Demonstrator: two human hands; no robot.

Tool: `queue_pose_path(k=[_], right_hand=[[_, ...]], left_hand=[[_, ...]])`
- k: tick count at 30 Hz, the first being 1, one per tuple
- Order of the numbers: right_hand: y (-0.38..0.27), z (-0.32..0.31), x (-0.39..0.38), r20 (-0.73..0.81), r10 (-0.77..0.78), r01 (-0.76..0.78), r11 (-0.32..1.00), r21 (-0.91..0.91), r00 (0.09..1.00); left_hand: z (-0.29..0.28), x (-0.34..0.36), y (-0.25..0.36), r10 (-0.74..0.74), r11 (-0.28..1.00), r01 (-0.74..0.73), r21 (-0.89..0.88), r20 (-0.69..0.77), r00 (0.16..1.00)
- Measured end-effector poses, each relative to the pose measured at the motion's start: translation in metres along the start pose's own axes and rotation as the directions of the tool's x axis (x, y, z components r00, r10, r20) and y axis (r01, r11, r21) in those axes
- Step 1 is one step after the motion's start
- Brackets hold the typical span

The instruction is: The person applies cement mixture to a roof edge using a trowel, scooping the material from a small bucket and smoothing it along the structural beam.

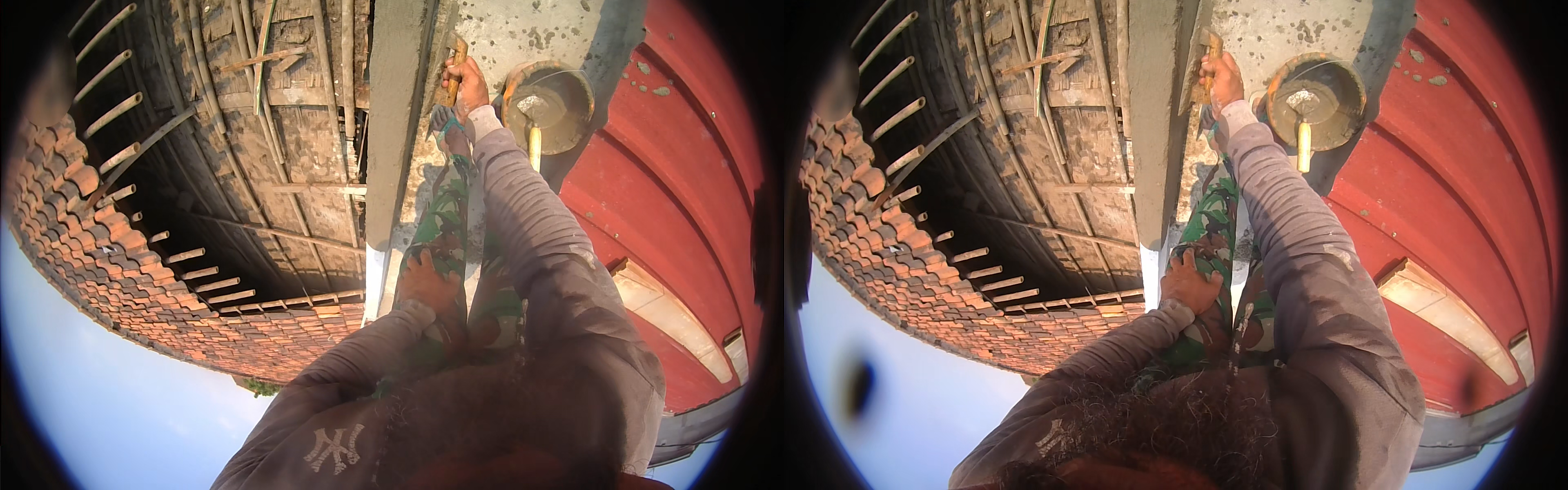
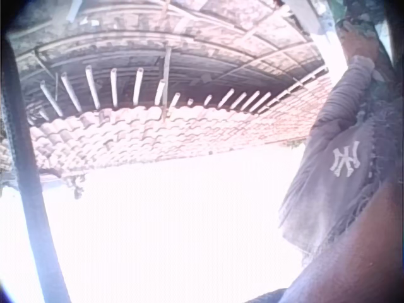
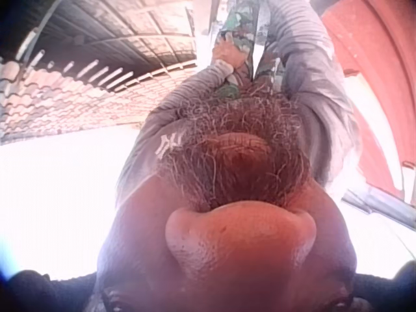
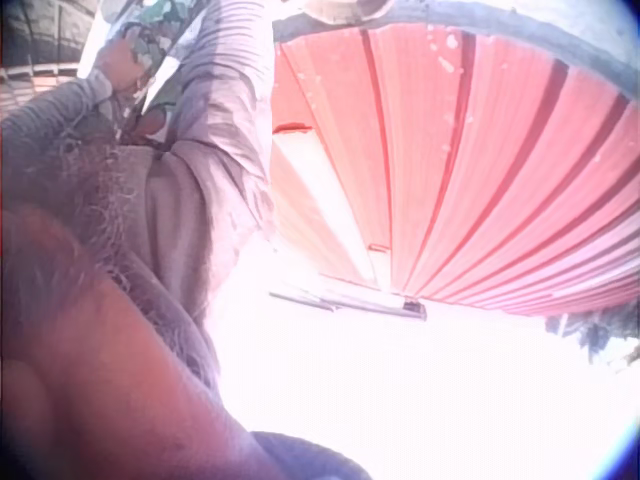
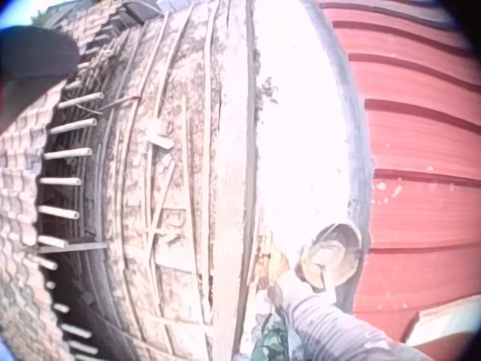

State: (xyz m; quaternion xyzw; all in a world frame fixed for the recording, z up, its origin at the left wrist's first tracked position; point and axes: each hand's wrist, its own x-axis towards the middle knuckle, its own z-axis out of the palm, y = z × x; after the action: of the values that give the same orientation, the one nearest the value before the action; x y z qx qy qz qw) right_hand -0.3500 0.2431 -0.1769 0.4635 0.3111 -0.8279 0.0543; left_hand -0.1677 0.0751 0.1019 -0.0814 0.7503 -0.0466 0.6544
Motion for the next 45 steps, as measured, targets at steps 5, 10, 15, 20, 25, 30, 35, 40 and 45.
queue_pose_path(k=[5, 10, 15, 20, 25, 30, 35, 40, 45], right_hand=[[0.015, 0.020, 0.056, 0.055, -0.014, 0.013, 1.000, 0.023, 0.998], [0.124, -0.023, -0.008, -0.130, 0.263, -0.276, 0.956, -0.094, 0.956], [0.129, -0.031, -0.072, -0.182, 0.355, -0.360, 0.933, 0.004, 0.917], [0.038, 0.003, -0.021, -0.013, 0.064, -0.064, 0.998, 0.002, 0.998], [0.083, 0.011, -0.010, -0.075, 0.057, -0.064, 0.993, -0.097, 0.996], [0.176, -0.052, -0.082, -0.189, 0.321, -0.350, 0.925, -0.149, 0.928], [0.094, -0.020, -0.085, -0.074, 0.002, -0.010, 0.994, -0.108, 0.997], [-0.042, 0.053, -0.009, 0.206, -0.263, 0.288, 0.330, -0.899, 0.943], [0.014, 0.060, -0.016, 0.307, -0.455, 0.384, 0.086, -0.919, 0.836]], left_hand=[[0.004, 0.002, -0.005, 0.019, 0.999, -0.020, -0.048, -0.009, 1.000], [0.014, 0.004, -0.006, 0.046, 0.998, -0.048, -0.048, -0.034, 0.998], [0.013, 0.001, -0.008, 0.031, 0.996, -0.035, -0.076, -0.045, 0.998], [0.019, 0.001, -0.008, 0.006, 0.998, -0.009, -0.056, -0.046, 0.999], [0.017, 0.000, -0.005, -0.007, 0.996, 0.006, -0.088, -0.014, 1.000], [0.020, -0.002, -0.007, 0.011, 0.991, -0.015, -0.136, -0.027, 1.000], [0.038, -0.003, -0.009, -0.035, 0.988, 0.025, -0.155, -0.062, 0.997], [0.044, -0.008, -0.010, -0.035, 0.967, 0.014, -0.256, -0.077, 0.996], [0.068, -0.027, -0.014, -0.048, 0.915, -0.013, -0.403, -0.141, 0.989]])
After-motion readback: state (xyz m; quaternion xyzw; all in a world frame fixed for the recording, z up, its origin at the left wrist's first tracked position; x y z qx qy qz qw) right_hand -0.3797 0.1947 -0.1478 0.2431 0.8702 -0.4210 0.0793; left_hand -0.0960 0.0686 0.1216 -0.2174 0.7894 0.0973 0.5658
